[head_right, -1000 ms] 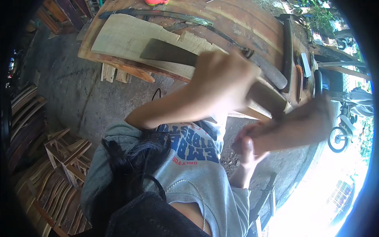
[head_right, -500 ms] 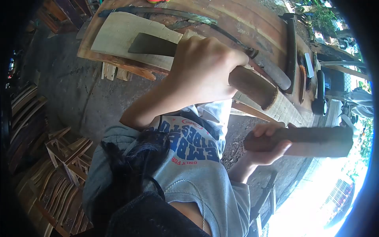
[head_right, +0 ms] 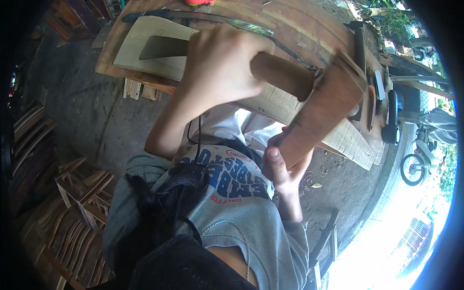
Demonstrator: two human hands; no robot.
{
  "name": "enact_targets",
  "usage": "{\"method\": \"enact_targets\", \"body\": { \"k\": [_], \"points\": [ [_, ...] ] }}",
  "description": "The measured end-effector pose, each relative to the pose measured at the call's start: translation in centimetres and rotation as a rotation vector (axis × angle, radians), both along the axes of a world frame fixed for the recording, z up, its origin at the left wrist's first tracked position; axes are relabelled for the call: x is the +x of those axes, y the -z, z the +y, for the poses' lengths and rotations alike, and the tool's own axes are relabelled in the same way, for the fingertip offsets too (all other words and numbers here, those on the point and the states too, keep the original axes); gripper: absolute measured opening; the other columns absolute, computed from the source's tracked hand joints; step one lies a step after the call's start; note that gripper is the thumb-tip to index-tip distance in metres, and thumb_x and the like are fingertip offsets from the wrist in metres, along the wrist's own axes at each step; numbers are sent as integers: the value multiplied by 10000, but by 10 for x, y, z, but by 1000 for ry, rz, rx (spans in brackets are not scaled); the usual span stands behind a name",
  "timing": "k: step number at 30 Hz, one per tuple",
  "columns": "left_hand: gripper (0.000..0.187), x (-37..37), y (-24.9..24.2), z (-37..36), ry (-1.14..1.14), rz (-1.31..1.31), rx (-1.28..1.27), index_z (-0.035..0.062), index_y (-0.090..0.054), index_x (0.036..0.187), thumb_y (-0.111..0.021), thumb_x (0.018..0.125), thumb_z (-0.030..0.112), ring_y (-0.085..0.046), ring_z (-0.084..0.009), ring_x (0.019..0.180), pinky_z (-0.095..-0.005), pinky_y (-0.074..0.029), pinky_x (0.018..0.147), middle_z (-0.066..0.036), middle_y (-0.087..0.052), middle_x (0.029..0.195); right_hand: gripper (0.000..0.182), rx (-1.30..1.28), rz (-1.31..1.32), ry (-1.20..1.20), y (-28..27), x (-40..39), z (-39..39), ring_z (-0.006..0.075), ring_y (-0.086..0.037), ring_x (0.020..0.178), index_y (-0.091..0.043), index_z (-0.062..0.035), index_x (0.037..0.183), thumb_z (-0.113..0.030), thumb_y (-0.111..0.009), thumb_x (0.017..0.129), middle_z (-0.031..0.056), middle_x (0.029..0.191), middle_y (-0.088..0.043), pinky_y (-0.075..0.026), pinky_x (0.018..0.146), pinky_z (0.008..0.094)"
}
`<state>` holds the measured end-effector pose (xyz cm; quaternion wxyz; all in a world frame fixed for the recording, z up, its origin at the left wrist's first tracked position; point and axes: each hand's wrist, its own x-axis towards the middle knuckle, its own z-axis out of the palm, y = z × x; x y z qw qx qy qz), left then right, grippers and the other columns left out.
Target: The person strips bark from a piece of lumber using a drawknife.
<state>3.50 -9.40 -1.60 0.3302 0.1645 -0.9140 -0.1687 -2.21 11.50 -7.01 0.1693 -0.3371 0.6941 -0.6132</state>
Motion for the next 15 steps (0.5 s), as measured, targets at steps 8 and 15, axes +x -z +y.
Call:
{"method": "enact_targets", "body": {
  "k": [8,15],
  "points": [
    [207,7,-13,-12,-42,-143,68,131,-644,722,-667,516,143,-612,-234,573,-343,-481,541,-73,-599,595,635,72,8,-104,-37,19,-33,143,-515,621,-327,33,1119,-425,-583,762,117,764,-525,-445,562,260],
    [199,26,9,-31,-51,-74,5,134,-635,725,-652,527,145,-598,-256,576,-351,-466,543,-65,-589,594,488,-675,-332,-25,-19,23,-57,147,-496,633,-330,24,1116,-351,-480,842,82,730,-471,-429,559,272]
  ]
}}
